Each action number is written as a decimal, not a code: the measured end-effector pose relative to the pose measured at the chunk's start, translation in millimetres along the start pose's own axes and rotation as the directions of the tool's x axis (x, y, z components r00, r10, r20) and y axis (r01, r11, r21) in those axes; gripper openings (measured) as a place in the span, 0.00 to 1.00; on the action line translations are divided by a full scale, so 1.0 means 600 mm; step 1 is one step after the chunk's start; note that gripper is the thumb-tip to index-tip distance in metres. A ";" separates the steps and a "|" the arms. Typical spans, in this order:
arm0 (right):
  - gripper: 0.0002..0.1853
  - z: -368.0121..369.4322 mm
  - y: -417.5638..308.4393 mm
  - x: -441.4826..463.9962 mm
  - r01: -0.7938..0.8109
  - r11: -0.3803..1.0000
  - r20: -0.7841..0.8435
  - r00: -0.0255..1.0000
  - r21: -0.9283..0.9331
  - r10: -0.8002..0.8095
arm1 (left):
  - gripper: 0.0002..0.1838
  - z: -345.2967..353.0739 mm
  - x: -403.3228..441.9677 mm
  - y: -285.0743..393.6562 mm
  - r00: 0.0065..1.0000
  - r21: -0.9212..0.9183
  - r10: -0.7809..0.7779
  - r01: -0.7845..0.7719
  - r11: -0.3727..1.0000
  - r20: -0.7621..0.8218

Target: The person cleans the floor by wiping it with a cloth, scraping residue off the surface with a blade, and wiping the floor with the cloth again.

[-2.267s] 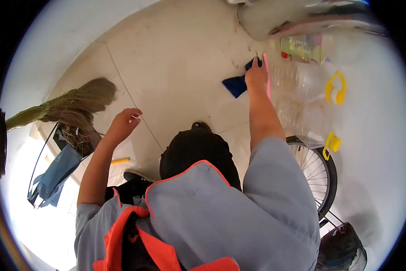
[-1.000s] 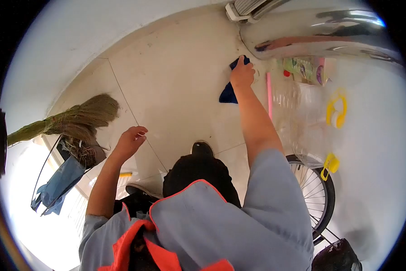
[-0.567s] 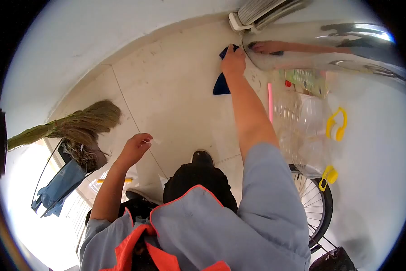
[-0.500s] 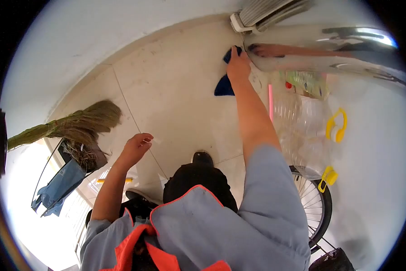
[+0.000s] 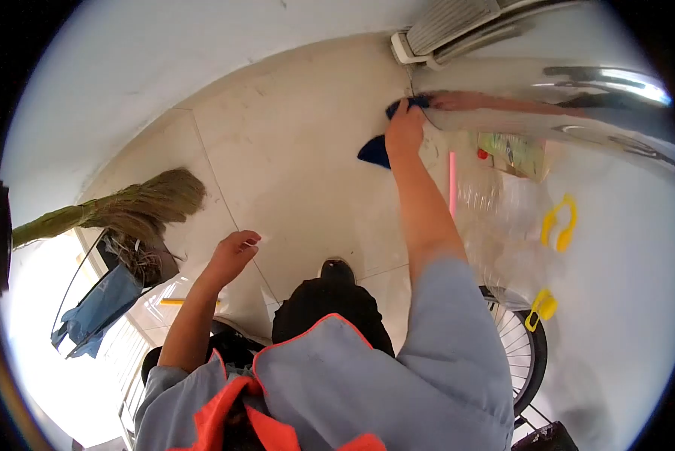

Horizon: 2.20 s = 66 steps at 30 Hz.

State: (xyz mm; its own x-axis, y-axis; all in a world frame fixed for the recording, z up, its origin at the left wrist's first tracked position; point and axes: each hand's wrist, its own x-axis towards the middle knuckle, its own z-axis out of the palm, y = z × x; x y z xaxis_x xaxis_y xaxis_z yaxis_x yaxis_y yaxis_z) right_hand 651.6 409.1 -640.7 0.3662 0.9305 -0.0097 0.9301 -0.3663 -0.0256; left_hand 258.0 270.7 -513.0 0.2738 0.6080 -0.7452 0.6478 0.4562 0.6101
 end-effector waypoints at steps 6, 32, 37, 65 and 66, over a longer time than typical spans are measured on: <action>0.23 -0.016 0.020 -0.047 0.174 0.980 0.046 0.984 -0.094 -0.170 | 0.13 -0.008 0.005 -0.003 0.998 -0.017 0.002 -0.003 1.000 -0.060; 0.25 0.001 0.009 0.045 0.039 0.994 0.176 0.984 -0.104 -0.020 | 0.14 -0.008 -0.008 -0.051 0.995 -0.053 -0.007 0.001 0.999 -0.104; 0.24 0.008 0.024 -0.001 0.025 0.996 0.084 0.996 -0.086 -0.018 | 0.14 -0.007 -0.013 -0.044 0.997 -0.059 0.029 -0.033 0.998 -0.069; 0.27 -0.009 0.042 -0.003 -0.023 0.998 0.241 0.970 -0.057 0.036 | 0.14 -0.009 -0.019 -0.061 0.990 -0.081 -0.006 -0.005 0.997 -0.139; 0.27 -0.016 0.042 0.015 -0.037 0.997 0.259 0.964 -0.071 0.054 | 0.14 -0.002 -0.022 -0.064 0.993 -0.103 -0.023 0.011 0.995 -0.115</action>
State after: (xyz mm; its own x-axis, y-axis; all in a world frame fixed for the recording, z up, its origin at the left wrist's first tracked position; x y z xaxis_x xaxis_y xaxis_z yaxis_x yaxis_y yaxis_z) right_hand 678.6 408.2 -631.7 0.3963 0.8775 -0.2701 0.9156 -0.3996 0.0454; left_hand 228.7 245.7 -526.4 0.1753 0.6681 -0.7232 0.5738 0.5275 0.6264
